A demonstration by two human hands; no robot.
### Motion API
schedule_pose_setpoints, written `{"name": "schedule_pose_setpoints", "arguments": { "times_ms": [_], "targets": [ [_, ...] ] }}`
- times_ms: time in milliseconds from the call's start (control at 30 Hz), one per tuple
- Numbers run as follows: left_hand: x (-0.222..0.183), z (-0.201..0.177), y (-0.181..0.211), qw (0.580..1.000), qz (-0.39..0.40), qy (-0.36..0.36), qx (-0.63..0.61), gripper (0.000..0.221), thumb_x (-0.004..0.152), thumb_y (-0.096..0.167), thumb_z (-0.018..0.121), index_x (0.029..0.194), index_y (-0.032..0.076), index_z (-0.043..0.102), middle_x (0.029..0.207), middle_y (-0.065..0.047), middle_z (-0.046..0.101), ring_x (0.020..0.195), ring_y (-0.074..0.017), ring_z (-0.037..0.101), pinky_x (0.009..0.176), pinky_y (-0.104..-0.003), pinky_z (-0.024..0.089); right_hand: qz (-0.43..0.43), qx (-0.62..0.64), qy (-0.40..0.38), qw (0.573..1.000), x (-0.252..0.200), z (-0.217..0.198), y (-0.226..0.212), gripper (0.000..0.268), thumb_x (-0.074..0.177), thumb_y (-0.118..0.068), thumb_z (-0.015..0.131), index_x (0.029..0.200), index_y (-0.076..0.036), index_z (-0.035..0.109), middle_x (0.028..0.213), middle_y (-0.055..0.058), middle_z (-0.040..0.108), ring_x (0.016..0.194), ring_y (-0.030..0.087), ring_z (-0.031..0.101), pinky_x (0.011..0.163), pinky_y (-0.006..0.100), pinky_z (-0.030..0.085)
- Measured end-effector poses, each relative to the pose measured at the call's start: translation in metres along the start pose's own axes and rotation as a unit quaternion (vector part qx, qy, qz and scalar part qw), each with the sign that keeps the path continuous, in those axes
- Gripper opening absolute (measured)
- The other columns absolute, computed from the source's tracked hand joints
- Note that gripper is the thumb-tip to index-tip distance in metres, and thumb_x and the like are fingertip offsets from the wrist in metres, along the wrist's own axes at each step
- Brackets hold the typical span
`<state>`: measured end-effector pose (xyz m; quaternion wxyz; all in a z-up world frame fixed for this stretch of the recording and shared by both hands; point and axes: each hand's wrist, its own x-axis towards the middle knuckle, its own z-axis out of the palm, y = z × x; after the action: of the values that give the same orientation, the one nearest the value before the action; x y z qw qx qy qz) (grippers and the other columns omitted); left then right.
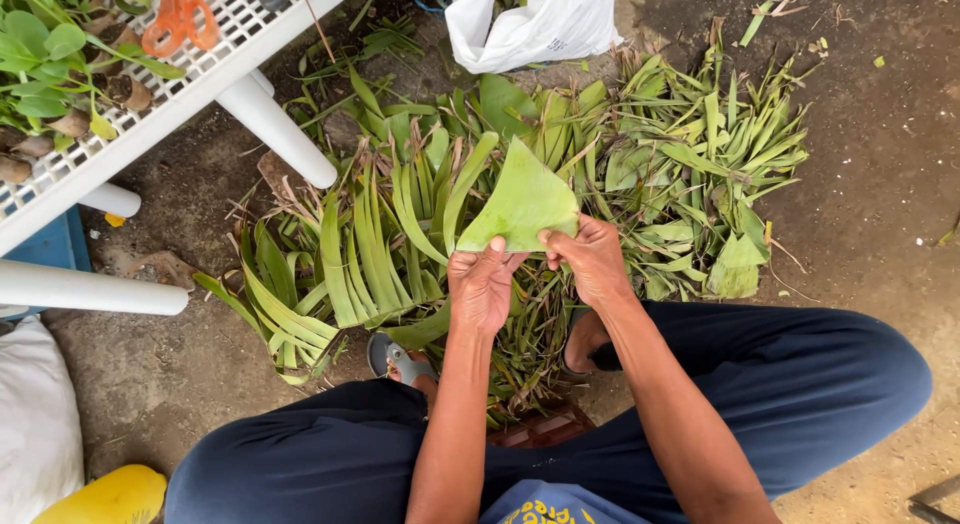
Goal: The person is preparing green leaves by tearing them into smaller uniform sections and folding them into a stack.
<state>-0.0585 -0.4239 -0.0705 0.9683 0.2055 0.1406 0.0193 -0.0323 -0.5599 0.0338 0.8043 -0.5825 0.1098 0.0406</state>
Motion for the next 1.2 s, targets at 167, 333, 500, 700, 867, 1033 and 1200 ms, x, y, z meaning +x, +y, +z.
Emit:
{"name": "schedule_pose_setpoints", "arguments": {
  "times_ms": [167,333,500,700,867,1033,1200],
  "targets": [
    [0.003,-0.004,-0.001,1.0,0.007,0.007,0.017,0.03,0.088,-0.001,0.073,0.118,0.002,0.072,0.117,-0.022,0.073,0.108,-0.0368,0.07,0.098,-0.054,0.056,0.003,0.003,-0.003,1.0,0.0,-0.004,0.002,0.01,0.074,0.007,0.077,0.081,0.008,0.069,0.057,0.014,0.063,0.046,0.01,0.058,0.044,0.026,0.058],
    [0.008,-0.013,-0.008,1.0,0.008,0.027,0.013,0.031,0.088,-0.001,0.074,0.119,0.003,0.072,0.115,-0.022,0.073,0.105,-0.0369,0.072,0.096,-0.054,0.058,0.014,-0.003,-0.013,1.0,0.002,-0.009,0.005,0.011,0.075,0.005,0.078,0.084,0.007,0.07,0.061,0.015,0.067,0.048,0.012,0.062,0.045,0.026,0.059],
    [0.017,-0.045,-0.019,0.999,0.013,0.042,-0.001,0.031,0.087,-0.005,0.074,0.118,0.001,0.072,0.116,-0.024,0.072,0.104,-0.0404,0.071,0.095,-0.057,0.058,0.012,-0.004,-0.013,1.0,0.001,-0.009,0.005,0.013,0.075,0.006,0.078,0.086,0.006,0.071,0.064,0.016,0.068,0.049,0.012,0.062,0.045,0.027,0.06],
    [0.01,-0.023,-0.013,0.999,0.001,0.047,-0.019,0.022,0.086,-0.005,0.075,0.105,0.006,0.075,0.111,-0.023,0.074,0.103,-0.0353,0.073,0.098,-0.055,0.057,0.02,-0.014,-0.014,1.0,-0.004,-0.004,-0.004,0.015,0.073,0.007,0.077,0.087,0.005,0.071,0.067,0.015,0.069,0.051,0.013,0.062,0.046,0.029,0.06],
    [0.016,-0.041,-0.023,0.999,0.018,0.041,0.016,0.024,0.088,-0.003,0.075,0.111,0.003,0.074,0.112,-0.021,0.074,0.104,-0.036,0.072,0.096,-0.054,0.058,0.019,-0.015,-0.017,1.0,0.002,-0.011,0.008,0.013,0.074,0.007,0.076,0.086,0.006,0.071,0.066,0.016,0.068,0.051,0.013,0.062,0.045,0.029,0.06],
    [0.018,-0.042,-0.02,0.999,0.018,0.05,0.009,0.021,0.087,-0.003,0.075,0.107,0.003,0.075,0.112,-0.021,0.074,0.101,-0.0361,0.073,0.096,-0.053,0.059,0.032,-0.023,-0.016,0.999,0.002,-0.015,0.011,0.018,0.072,0.007,0.075,0.089,0.005,0.073,0.069,0.016,0.07,0.052,0.013,0.063,0.046,0.028,0.061],
    [0.017,-0.042,-0.019,0.999,0.022,0.047,0.015,0.021,0.088,-0.003,0.074,0.108,0.001,0.074,0.113,-0.024,0.073,0.1,-0.0389,0.072,0.094,-0.056,0.059,0.039,-0.039,-0.025,0.998,0.007,-0.02,0.017,0.02,0.073,0.007,0.075,0.093,0.007,0.074,0.072,0.018,0.072,0.052,0.013,0.065,0.046,0.027,0.062]
  ]
}}
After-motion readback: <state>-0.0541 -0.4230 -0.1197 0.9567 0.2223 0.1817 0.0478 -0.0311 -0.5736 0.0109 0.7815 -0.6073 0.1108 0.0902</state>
